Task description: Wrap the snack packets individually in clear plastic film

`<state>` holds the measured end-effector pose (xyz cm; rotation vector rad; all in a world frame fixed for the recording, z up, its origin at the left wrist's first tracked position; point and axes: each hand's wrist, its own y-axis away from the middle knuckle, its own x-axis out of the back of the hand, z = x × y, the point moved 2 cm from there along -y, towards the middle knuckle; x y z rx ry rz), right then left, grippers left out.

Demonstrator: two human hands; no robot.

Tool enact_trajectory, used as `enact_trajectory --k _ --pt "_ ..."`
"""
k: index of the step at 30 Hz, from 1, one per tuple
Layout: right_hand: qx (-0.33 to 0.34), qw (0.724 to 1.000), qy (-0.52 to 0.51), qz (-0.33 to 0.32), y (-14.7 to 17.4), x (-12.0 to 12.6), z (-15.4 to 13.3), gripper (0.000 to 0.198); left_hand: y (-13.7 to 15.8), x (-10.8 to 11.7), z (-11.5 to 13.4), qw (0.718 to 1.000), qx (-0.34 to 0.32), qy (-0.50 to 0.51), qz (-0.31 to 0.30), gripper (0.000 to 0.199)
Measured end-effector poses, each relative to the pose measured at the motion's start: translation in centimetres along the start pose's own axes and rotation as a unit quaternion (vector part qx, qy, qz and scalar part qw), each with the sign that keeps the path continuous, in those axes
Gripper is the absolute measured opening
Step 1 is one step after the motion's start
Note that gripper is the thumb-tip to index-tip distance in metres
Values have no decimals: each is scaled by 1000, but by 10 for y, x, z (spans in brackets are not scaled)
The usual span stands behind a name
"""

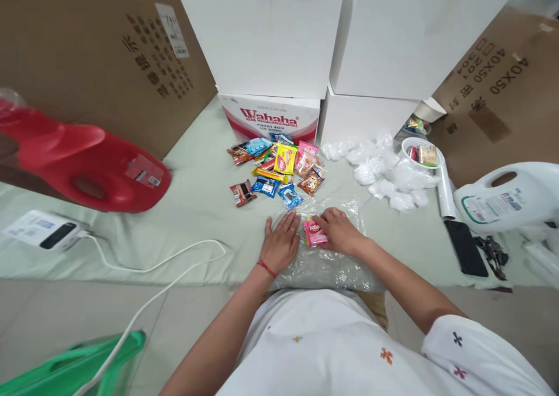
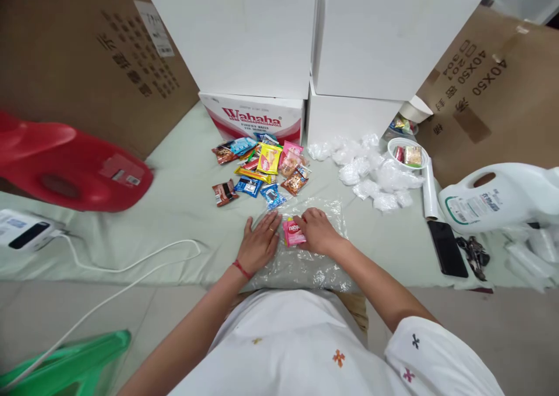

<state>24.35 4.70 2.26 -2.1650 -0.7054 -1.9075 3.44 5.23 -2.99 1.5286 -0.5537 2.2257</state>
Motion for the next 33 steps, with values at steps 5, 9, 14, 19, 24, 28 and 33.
enact_trajectory --k 5,9,14,19,24,28,33 --pt "43 998 -22 48 17 8 -5 77 -1 0 1 1000 6 -14 -7 57" --pt "55 996 -34 63 23 9 -9 80 -1 0 3 1000 11 -17 -9 57" --pt "-5 998 -49 26 16 -12 0 90 -1 0 2 1000 11 -12 3 57" --pt "-31 991 -100 89 22 -17 6 74 0 -1 1 1000 4 -8 18 55" --pt "-69 988 -92 107 20 -15 -3 70 0 -3 0 1000 6 -4 23 55" --pt "-37 983 -112 140 33 -6 -3 79 0 -1 -6 999 2 33 39 53" --pt "60 966 -170 185 110 -3 7 56 15 30 -11 982 -66 117 131 40"
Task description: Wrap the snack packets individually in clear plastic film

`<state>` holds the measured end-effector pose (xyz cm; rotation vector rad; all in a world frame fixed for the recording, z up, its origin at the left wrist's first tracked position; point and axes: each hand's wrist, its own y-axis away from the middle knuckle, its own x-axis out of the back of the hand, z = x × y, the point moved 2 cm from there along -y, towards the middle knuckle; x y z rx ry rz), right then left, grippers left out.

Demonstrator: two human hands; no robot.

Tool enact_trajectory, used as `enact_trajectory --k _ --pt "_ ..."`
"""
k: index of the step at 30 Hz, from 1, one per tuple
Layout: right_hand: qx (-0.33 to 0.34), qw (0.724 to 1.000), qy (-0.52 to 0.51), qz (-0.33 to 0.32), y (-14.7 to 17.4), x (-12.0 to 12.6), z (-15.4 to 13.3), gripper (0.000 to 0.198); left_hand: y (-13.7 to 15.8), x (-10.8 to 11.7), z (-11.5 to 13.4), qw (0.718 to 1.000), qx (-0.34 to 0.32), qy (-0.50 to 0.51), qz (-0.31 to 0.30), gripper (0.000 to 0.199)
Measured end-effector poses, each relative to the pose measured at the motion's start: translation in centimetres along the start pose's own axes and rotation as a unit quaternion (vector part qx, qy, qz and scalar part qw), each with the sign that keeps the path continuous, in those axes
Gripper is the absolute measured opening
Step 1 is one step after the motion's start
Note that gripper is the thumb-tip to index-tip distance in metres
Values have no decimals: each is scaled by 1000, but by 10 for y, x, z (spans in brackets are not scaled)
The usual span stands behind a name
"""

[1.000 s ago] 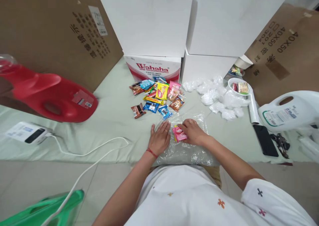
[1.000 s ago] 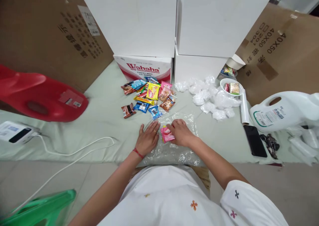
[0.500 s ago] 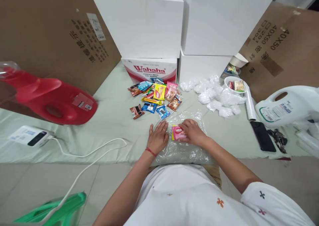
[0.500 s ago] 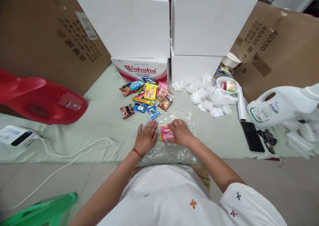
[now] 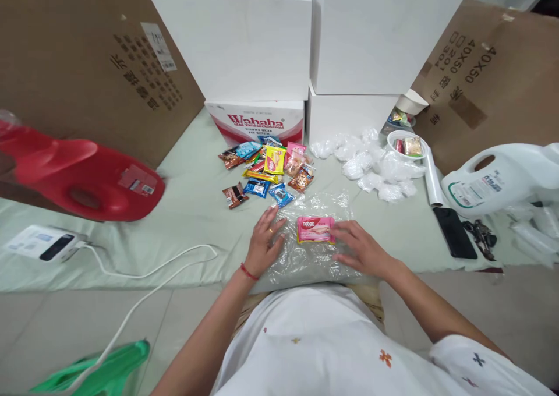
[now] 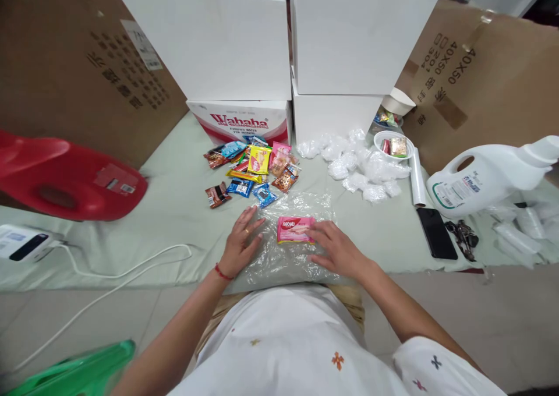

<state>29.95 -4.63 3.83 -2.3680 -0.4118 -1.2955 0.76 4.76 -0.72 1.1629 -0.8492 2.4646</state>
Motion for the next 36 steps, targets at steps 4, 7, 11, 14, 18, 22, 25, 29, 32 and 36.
enact_trajectory --k 4,7,11,14,18,22,25,29,32,36 --pt "-19 998 28 -46 70 -9 1 58 29 29 12 997 -78 -1 -1 46" --pt "-47 997 43 -37 96 -28 8 38 61 26 13 975 -185 -19 -120 56" --pt "-55 998 -17 20 91 -35 18 28 89 9 3 968 -172 -39 -178 33" --pt "-68 993 -86 44 75 -20 22 27 87 10 -2 988 -92 14 -120 24" --pt "-145 977 -150 53 47 8 28 31 56 25 -4 994 16 91 -63 24" --pt "-228 954 -182 67 13 18 48 36 5 23 -20 989 116 81 -45 29" --pt "-301 940 -157 45 -8 10 69 39 -32 5 -38 978 188 59 -64 26" --pt "-361 931 -51 -12 -17 -3 88 27 -56 -4 -40 981 189 -34 0 24" --pt "-366 930 -22 -26 -16 -8 90 23 -53 5 -12 981 139 -79 105 28" --pt "-365 930 -24 -38 -14 -9 89 24 -50 -7 40 999 2 -52 6 35"
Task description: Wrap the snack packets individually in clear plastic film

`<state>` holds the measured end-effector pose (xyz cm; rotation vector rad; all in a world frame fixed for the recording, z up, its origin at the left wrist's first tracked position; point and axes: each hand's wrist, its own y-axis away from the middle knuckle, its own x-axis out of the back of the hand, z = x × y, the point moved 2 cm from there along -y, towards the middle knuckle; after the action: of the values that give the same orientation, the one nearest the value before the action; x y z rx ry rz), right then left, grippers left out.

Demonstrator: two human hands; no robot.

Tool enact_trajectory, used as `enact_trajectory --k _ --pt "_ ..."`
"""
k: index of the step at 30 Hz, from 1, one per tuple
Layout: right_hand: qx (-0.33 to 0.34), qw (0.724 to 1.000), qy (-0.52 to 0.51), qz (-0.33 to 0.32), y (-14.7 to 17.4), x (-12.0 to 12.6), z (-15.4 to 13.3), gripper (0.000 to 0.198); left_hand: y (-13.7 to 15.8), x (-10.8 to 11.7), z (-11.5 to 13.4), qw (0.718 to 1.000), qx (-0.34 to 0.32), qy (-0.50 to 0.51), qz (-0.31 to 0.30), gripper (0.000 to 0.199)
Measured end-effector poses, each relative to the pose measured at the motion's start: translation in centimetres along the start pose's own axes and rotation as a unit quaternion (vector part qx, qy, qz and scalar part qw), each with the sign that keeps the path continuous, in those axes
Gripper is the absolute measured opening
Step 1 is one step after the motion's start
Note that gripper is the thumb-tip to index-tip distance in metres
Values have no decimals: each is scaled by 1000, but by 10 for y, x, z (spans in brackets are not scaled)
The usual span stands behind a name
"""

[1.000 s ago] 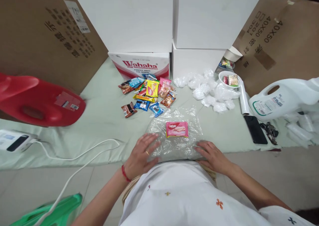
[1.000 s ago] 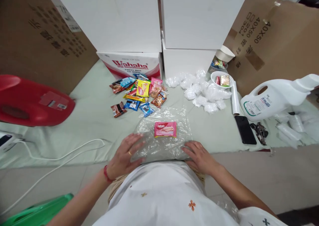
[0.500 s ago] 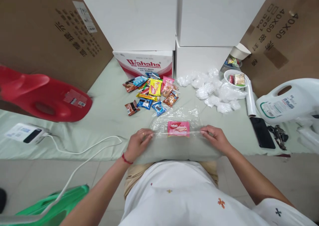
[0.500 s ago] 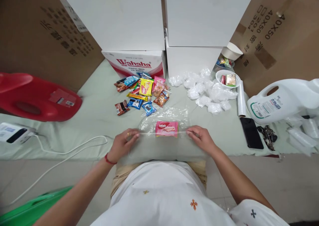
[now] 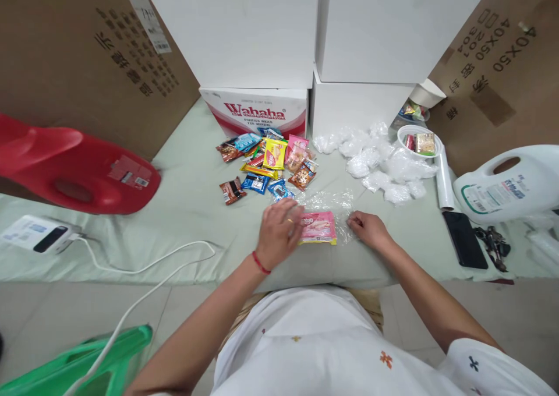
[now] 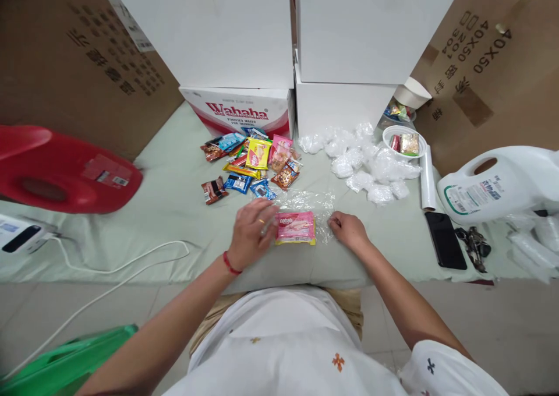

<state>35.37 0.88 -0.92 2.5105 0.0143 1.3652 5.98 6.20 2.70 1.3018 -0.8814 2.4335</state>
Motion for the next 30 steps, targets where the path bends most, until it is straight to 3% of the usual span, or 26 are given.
enact_trajectory --k 3,5,8,10,14,17,20,23,27,30 --pt "-2 999 31 -25 -2 7 1 24 -4 -26 17 993 -17 15 -116 36" --pt "19 996 82 0 -8 18 -2 24 -8 -42 16 988 -2 30 -152 33" --pt "98 982 135 91 -29 31 -22 31 -11 -54 10 990 7 35 -139 31" --pt "147 973 146 102 -51 30 -43 36 -12 -54 8 992 3 29 -126 29" --pt "182 967 178 20 -97 11 -88 51 -13 -47 12 994 8 5 -111 28" --pt "169 972 154 -50 -113 4 -108 30 -14 -43 18 994 47 -23 -98 25" --pt "208 971 74 -89 -103 13 -115 20 -14 -41 22 991 85 -35 -101 23" --pt "307 945 2 -114 -73 21 -113 23 -14 -41 22 989 112 -44 -88 17" --pt "390 909 32 -144 -26 4 -103 36 -6 -40 10 987 152 -21 -47 14" --pt "402 899 101 -142 -4 -17 -95 49 8 -34 -9 985 136 109 -10 14"
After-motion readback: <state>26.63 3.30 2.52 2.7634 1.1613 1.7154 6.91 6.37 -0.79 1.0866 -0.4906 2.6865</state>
